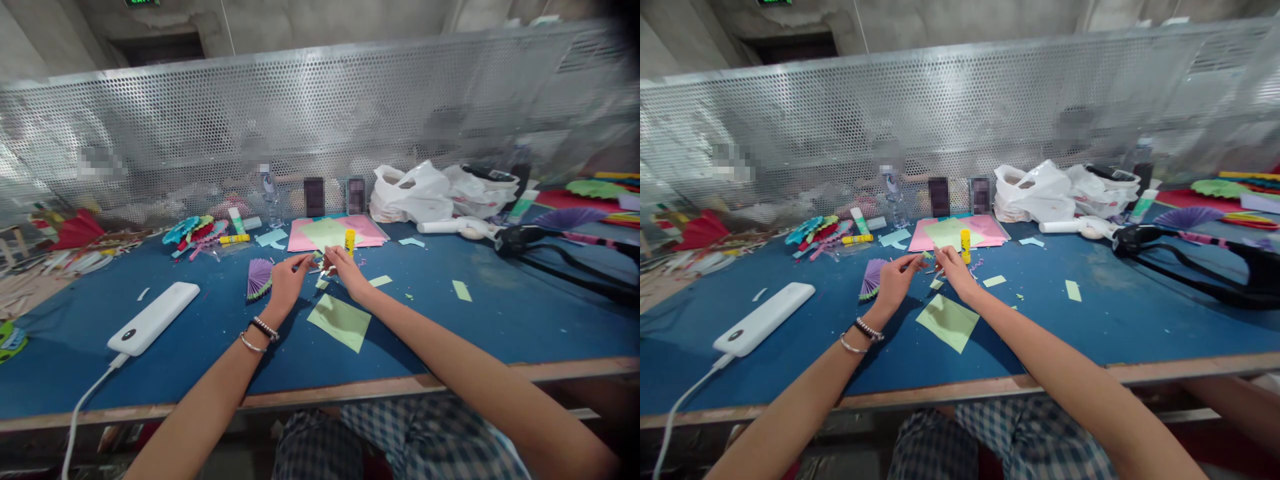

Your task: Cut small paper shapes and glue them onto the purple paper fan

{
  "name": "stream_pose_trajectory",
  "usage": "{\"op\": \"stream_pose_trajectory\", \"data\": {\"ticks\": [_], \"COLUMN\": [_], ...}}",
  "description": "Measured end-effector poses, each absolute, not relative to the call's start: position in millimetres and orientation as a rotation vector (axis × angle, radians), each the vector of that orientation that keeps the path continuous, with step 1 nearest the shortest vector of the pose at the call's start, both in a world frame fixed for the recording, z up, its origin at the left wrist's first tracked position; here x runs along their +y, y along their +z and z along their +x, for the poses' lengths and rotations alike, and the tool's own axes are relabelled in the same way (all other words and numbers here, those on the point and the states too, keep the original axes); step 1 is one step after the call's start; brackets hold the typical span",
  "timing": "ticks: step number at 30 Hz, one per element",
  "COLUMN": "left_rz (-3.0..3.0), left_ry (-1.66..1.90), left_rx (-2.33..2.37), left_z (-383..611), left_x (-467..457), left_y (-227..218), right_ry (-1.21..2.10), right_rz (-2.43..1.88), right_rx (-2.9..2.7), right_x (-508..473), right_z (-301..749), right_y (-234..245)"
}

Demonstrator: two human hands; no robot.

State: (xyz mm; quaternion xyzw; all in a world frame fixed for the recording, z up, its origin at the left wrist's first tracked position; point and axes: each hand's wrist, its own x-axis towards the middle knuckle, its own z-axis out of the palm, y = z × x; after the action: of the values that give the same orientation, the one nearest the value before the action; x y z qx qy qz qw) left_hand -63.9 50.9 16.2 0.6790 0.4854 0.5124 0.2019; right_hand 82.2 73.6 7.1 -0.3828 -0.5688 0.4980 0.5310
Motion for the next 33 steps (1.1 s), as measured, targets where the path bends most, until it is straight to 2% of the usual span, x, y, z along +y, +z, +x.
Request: {"op": "stream_pose_trajectory", "data": {"ticks": [23, 33], "left_rz": [1.778, 1.678], "left_ry": [1.368, 1.359], "left_rx": [1.214, 1.184], "left_z": [-62.1, -63.2], "left_x": [55.1, 54.4], "left_y": [12.1, 14.5], "right_ry": [0.878, 0.946], "right_rz": [-0.890, -0.872], "right_rx": [-1.654, -1.635], "right_x": [76.2, 74.9], "right_z": [86.5, 85.1], "right_y": [2.5, 4.8]}}
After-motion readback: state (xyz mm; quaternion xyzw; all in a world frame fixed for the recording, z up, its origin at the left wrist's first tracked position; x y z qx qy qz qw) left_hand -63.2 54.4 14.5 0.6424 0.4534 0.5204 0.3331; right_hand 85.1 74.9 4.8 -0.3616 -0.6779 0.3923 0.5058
